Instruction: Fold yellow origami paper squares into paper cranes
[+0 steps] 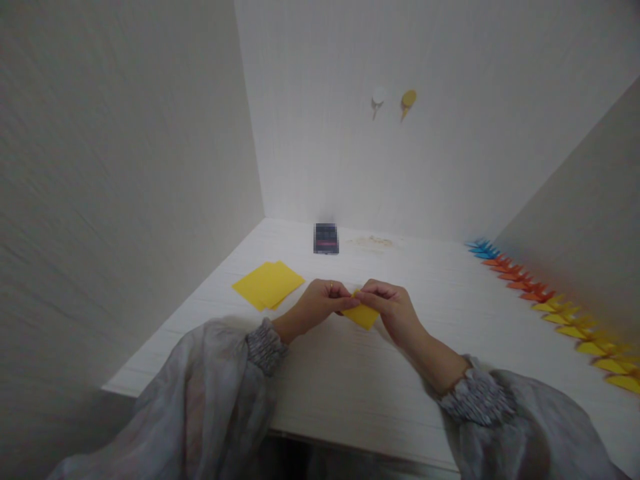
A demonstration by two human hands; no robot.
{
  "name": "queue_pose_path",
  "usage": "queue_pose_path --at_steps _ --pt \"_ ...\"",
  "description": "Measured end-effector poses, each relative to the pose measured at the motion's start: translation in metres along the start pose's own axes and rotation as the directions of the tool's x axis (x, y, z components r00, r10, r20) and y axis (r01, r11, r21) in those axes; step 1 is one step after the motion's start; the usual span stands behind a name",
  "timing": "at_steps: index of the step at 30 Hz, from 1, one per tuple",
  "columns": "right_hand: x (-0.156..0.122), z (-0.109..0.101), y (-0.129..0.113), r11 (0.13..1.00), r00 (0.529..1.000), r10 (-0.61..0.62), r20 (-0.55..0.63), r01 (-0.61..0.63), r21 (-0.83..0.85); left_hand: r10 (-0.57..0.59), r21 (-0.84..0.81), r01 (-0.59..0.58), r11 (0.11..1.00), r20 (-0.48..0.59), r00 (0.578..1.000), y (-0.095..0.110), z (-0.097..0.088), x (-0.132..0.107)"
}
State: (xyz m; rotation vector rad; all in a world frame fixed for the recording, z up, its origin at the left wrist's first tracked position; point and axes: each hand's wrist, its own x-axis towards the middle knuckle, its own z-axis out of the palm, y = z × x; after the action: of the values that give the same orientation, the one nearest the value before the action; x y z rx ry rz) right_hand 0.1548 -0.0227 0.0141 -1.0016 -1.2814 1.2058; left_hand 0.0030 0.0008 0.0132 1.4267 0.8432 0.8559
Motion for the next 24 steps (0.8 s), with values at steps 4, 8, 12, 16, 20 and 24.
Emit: queue_pose_path --at_steps 4,8,12,16,20,24 --pt "0.001 0.003 0.000 1.000 1.000 0.008 -0.006 -0.008 0.010 0.018 -0.023 -0.019 1.000 -0.043 0.999 -0.002 0.000 0.001" --pt "0.003 0.008 0.004 0.998 0.998 -0.029 -0.047 0.031 0.052 0.024 -0.113 -0.045 0.993 -0.180 0.983 -0.003 -0.002 0.002" --pt "0.004 0.011 0.009 1.000 0.999 0.010 -0.038 -0.010 0.003 0.009 -0.200 -0.064 0.978 -0.265 0.964 -0.003 -0.003 0.003" --pt "0.004 0.010 0.011 0.999 0.999 -0.003 -0.050 0.001 -0.051 0.013 -0.236 -0.069 0.969 -0.233 0.972 -0.003 -0.002 0.003" --pt "0.004 0.005 0.008 0.996 0.993 -0.031 -0.110 0.022 -0.085 -0.036 -0.208 -0.006 0.978 -0.199 0.979 0.000 0.000 0.004" --pt "0.003 0.002 0.006 0.997 0.993 -0.020 -0.114 0.012 -0.076 -0.075 -0.190 0.043 0.981 -0.162 0.984 0.001 -0.001 0.004"
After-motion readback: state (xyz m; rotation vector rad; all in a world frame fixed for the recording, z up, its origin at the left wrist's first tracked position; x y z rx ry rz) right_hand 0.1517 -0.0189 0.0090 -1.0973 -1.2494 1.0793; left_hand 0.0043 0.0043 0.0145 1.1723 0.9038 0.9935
